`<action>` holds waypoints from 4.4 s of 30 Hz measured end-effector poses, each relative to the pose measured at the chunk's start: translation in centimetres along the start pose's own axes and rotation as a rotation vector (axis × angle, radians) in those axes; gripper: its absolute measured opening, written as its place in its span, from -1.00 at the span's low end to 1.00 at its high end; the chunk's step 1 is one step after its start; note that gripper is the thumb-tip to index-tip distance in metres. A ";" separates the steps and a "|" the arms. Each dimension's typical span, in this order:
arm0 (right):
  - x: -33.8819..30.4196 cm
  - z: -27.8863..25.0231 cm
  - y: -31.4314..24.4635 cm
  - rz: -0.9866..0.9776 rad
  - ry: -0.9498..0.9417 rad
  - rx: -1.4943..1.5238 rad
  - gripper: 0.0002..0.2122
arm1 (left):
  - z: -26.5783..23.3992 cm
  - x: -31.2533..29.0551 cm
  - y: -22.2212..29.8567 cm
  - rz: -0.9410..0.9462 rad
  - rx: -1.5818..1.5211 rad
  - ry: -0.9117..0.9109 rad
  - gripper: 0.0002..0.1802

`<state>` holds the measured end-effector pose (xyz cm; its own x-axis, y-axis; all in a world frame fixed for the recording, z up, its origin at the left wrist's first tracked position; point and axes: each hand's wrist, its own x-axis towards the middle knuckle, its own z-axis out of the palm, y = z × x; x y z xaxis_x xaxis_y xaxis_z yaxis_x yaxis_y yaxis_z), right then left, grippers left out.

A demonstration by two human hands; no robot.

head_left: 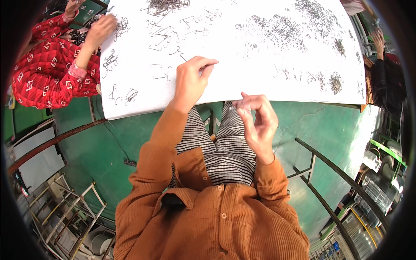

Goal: The person picks up metal clips from a table and sorts them by hand into specific areas on a paper sheet. They then hang some of the clips onto a vertical wire rack.

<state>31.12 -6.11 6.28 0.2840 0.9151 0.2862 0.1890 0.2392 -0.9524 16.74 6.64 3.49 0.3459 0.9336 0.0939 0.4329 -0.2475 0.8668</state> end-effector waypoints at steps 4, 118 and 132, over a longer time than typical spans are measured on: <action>-3.9 -1.1 0.3 0.070 -0.023 -0.036 -0.92 | 4.5 3.8 -2.0 0.212 0.167 0.105 -0.81; 10.6 7.5 10.7 0.013 0.047 -0.597 -0.86 | -3.5 -11.9 3.2 -0.145 -0.221 0.060 -0.79; 5.2 5.2 7.2 -0.066 -0.298 -0.857 -0.94 | -2.9 -12.8 2.6 -0.108 -0.243 0.010 -0.80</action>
<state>29.06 2.10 0.38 0.0156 0.9826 0.1852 0.8644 0.0798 -0.4965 11.04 -5.15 5.97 0.2998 0.9540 -0.0023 0.2542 -0.0775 0.9640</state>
